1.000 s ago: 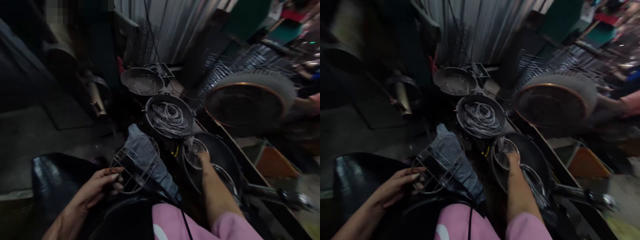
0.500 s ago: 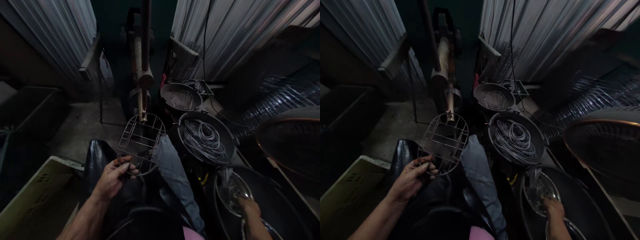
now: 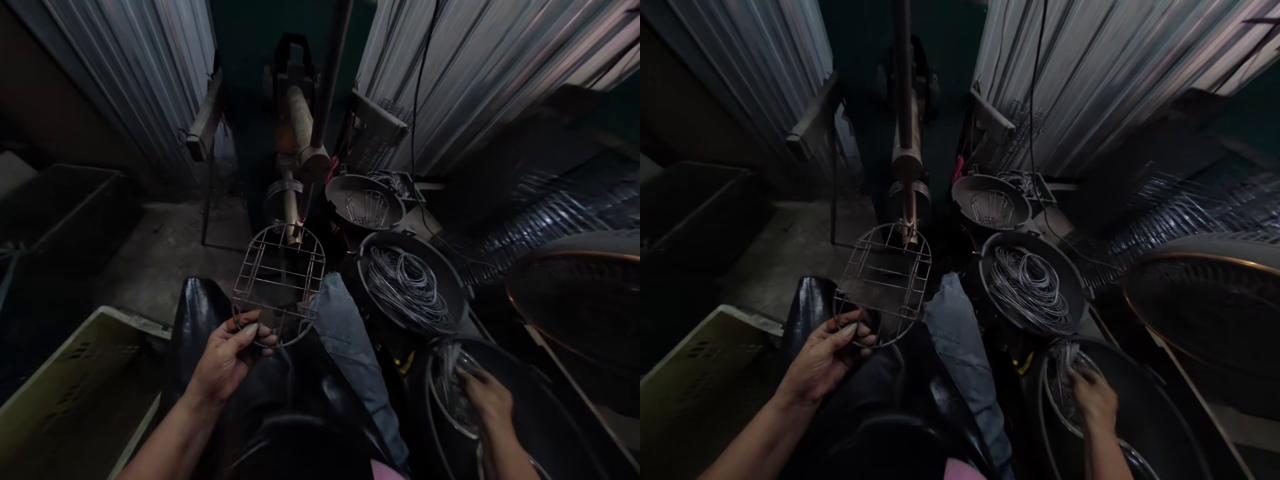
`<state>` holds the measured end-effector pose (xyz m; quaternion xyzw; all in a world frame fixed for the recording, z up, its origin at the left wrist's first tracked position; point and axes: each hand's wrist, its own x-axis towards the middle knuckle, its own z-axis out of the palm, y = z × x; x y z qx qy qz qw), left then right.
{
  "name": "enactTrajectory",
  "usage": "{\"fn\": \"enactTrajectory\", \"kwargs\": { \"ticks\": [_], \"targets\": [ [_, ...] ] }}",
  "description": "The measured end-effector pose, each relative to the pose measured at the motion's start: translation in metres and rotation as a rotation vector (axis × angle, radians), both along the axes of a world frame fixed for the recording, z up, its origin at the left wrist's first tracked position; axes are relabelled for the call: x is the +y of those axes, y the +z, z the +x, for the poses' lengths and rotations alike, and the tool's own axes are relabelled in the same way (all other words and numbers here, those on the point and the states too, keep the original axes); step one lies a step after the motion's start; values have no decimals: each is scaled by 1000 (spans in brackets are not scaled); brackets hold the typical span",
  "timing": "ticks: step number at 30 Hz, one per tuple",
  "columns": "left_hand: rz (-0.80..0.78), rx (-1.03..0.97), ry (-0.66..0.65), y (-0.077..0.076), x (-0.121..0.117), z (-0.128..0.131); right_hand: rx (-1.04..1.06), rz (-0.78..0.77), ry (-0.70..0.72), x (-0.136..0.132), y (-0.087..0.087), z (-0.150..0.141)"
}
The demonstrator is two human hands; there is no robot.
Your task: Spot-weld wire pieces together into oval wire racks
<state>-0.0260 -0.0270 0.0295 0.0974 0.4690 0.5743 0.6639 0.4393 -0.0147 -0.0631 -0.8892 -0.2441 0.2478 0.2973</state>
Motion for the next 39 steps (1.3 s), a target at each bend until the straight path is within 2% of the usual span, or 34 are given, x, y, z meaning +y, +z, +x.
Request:
{"fn": "enactTrajectory", "kwargs": {
  "ticks": [3,6,12,18,23,27,30,33,36,39],
  "targets": [
    [-8,6,42,5,0,0,164,80,89,18,5,-35],
    [-8,6,94,10,3,-1,235,171,257,27,10,-71],
    [70,-11,252,16,25,-8,352,148,511,24,22,-129],
    [171,-54,195,22,55,8,209,132,850,24,25,-148],
    [210,-43,198,24,73,15,90,44,1019,34,29,-146],
    [159,-28,155,33,77,3,171,-59,1071,44,40,-148],
    [90,-1,120,42,79,-7,377,-103,1040,47,50,-152],
    [122,44,112,46,86,-10,588,-186,1000,47,63,-158],
    [185,63,127,46,94,-9,636,-255,954,48,78,-164],
    [161,19,100,46,94,-10,650,-215,958,51,95,-170]
  ]
}}
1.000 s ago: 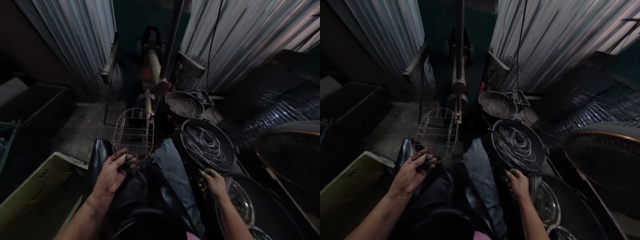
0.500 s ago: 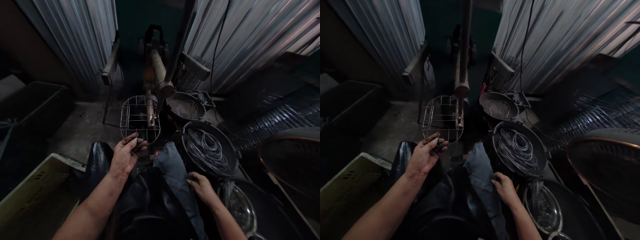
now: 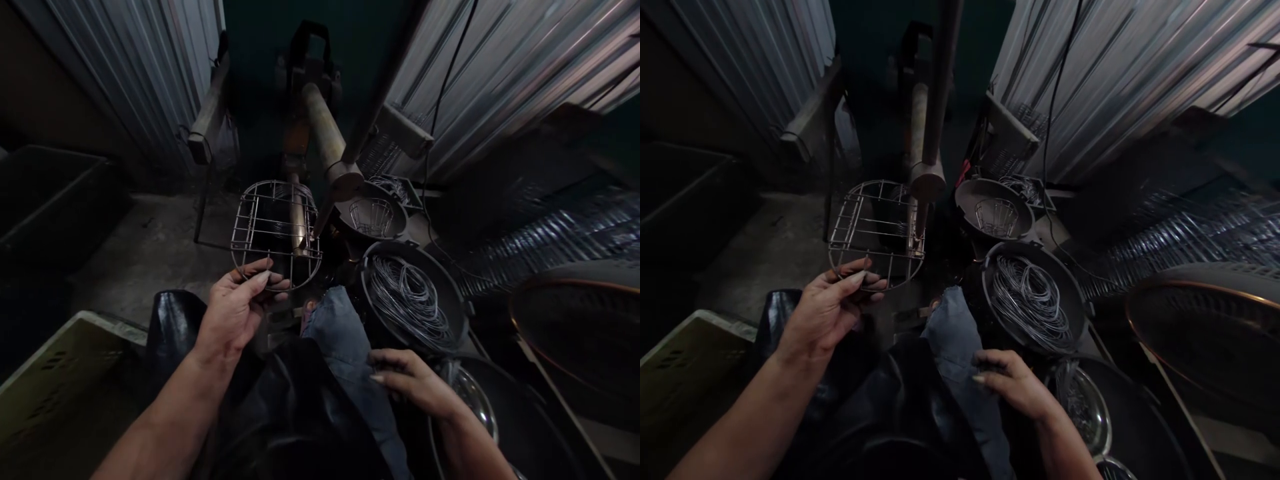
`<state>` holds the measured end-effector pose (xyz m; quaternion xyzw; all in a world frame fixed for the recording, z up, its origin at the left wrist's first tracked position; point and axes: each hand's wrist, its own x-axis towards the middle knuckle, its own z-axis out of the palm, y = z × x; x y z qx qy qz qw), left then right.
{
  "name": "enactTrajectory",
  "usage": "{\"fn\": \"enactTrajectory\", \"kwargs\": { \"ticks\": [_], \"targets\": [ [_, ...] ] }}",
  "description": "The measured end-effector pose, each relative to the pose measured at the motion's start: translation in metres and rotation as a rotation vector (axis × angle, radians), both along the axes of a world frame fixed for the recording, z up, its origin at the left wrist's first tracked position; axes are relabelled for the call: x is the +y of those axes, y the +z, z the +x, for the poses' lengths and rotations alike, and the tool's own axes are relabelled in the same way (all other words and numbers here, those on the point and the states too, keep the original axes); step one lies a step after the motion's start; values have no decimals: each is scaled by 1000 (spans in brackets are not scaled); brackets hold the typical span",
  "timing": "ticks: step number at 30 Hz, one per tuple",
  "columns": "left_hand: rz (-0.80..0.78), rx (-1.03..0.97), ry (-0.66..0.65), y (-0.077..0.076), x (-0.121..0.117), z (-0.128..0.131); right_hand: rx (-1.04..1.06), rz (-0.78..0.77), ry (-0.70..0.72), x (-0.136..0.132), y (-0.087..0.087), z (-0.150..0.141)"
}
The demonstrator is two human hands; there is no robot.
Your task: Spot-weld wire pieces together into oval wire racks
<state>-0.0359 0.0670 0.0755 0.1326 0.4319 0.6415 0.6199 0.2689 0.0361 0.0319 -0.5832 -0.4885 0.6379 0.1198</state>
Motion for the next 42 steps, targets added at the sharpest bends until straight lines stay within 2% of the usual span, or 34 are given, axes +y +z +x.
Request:
{"fn": "enactTrajectory", "kwargs": {
  "ticks": [4,9,15,21,27,31,35,42],
  "targets": [
    [-54,-35,-44,-3,-7,-2,50,24,38,5,17,-7],
    [54,0,-4,-7,0,0,-25,185,160,13,26,-22],
    [-57,-106,-107,-17,6,-13,-8,306,261,12,35,-37],
    [76,-37,-64,-20,10,-10,-16,219,254,9,39,-39],
    [9,-140,-84,-13,29,-6,-1,188,252,3,38,-44],
    [90,-54,-47,-9,36,-8,-12,156,241,-1,38,-48],
    [185,-13,-36,-6,28,-8,-23,168,224,-8,39,-53],
    [117,-88,-33,-13,-7,1,-55,209,238,-26,41,-49]
  ]
}}
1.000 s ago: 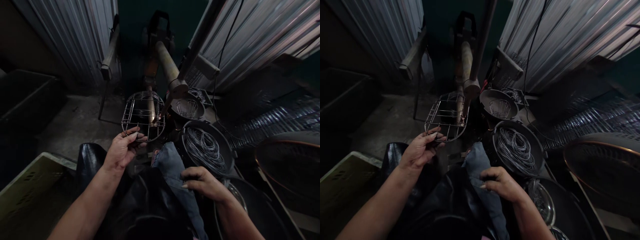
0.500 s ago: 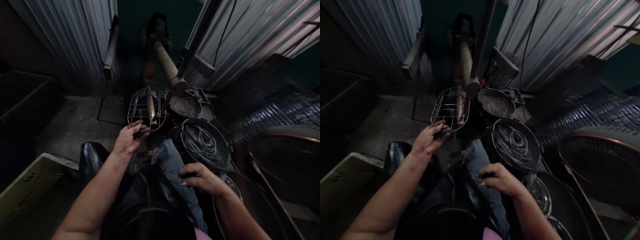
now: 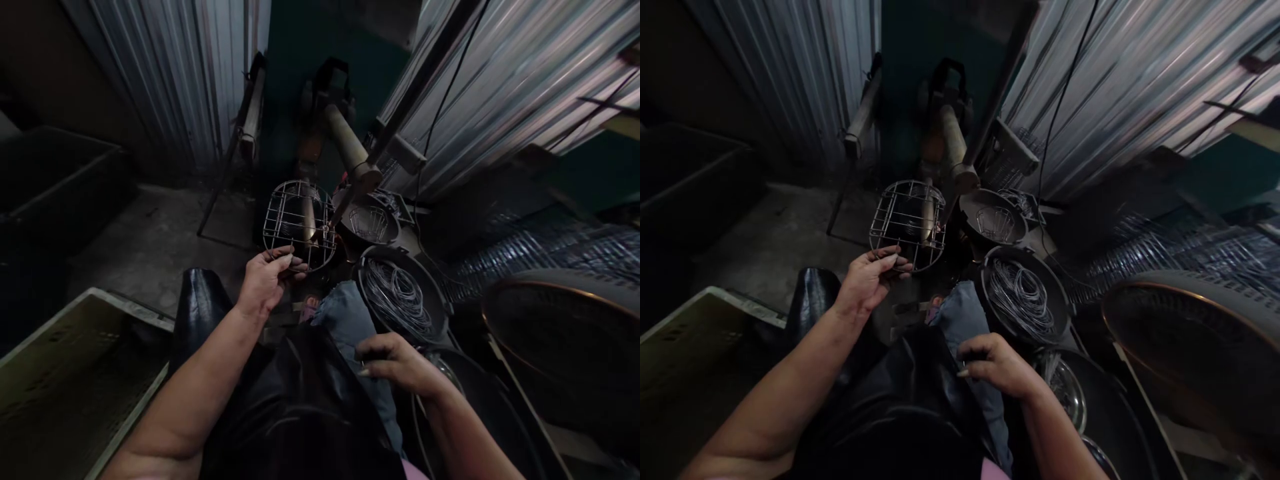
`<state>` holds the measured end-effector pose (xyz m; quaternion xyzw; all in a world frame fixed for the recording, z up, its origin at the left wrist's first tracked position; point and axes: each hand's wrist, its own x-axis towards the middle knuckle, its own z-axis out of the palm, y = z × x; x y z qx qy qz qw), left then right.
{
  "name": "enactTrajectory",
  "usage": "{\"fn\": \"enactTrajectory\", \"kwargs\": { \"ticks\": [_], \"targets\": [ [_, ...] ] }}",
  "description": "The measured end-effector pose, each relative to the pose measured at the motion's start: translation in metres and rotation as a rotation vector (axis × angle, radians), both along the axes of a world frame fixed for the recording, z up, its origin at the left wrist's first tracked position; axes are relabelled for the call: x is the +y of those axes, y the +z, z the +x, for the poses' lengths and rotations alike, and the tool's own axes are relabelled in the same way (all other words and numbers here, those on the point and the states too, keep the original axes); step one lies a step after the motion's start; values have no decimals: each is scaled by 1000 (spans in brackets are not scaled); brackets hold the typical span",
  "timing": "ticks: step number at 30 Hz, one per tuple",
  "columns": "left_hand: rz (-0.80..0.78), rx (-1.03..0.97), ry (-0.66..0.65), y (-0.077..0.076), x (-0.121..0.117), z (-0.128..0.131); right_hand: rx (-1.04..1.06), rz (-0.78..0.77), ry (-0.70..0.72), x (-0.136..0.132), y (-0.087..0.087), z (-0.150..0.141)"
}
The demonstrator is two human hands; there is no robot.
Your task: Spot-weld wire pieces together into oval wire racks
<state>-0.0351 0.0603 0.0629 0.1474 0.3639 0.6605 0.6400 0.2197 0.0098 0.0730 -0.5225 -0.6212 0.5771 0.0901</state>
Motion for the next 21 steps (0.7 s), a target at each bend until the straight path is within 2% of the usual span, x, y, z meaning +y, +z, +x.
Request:
{"fn": "enactTrajectory", "kwargs": {
  "ticks": [4,8,15,21],
  "targets": [
    [-20,-35,-6,-3,-11,1,6,43,16,-5,1,7],
    [-99,-59,-57,-3,-12,-5,25,44,-5,-6,-1,12],
    [-70,-15,-65,-11,-17,-12,48,32,-5,-5,-10,22],
    [-88,9,-73,-20,-27,-12,2,29,-80,-8,-16,40]
  ]
}}
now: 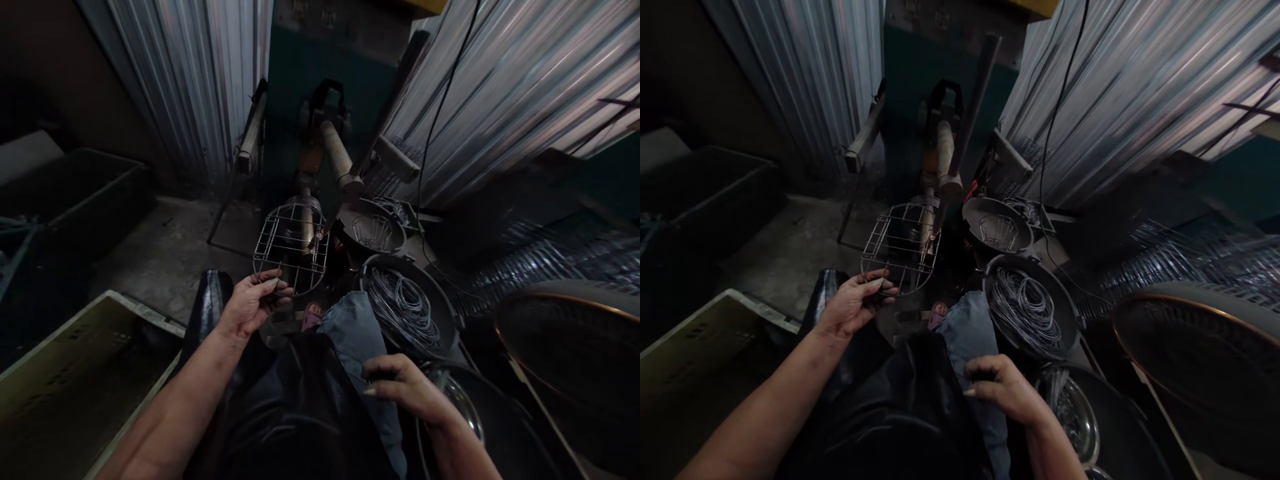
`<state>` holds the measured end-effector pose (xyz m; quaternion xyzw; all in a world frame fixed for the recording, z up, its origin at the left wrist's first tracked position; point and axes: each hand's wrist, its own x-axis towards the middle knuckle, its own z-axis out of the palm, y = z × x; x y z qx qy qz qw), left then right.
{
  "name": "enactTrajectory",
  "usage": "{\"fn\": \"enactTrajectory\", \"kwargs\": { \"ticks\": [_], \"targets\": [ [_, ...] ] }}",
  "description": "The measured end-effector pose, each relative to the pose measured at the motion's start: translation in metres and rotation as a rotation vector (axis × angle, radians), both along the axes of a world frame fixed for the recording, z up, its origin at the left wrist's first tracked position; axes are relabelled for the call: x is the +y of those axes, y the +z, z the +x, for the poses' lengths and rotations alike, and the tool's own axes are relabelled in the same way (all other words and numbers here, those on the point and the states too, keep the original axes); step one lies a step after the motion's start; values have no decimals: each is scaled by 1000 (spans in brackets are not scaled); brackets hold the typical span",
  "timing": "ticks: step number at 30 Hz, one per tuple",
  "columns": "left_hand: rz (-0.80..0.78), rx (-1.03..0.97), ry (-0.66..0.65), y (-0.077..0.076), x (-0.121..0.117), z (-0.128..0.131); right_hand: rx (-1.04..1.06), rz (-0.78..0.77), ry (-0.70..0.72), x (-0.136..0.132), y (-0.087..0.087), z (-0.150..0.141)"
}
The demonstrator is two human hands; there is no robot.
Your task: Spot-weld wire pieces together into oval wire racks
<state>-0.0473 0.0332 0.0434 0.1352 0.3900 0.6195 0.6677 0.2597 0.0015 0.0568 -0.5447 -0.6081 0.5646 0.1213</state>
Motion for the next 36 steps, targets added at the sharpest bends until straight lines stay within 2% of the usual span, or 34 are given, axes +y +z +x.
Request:
{"fn": "enactTrajectory", "kwargs": {
  "ticks": [5,8,12,15,19,21,23,26,31,36],
  "targets": [
    [-51,-12,-53,-5,7,1,-3,-18,17,0,-3,5],
    [-31,-14,-71,-5,12,6,6,-27,21,0,-6,5],
    [34,-4,-24,1,14,22,-10,66,35,8,1,3],
    [34,-1,23,4,11,39,-42,327,5,29,19,-12],
    [-7,-15,39,3,8,62,-73,820,-6,71,40,-60],
    [-4,-29,51,1,8,69,-121,988,-27,92,41,-89],
    [-4,-35,59,-2,9,73,-211,1087,-53,110,38,-113],
    [-29,-26,54,-7,9,75,-390,1139,-43,124,29,-132],
    [-33,-21,51,-14,7,77,-678,1087,2,123,19,-137],
    [-18,-10,68,-20,3,80,-795,1058,115,123,19,-138]
  ]
}}
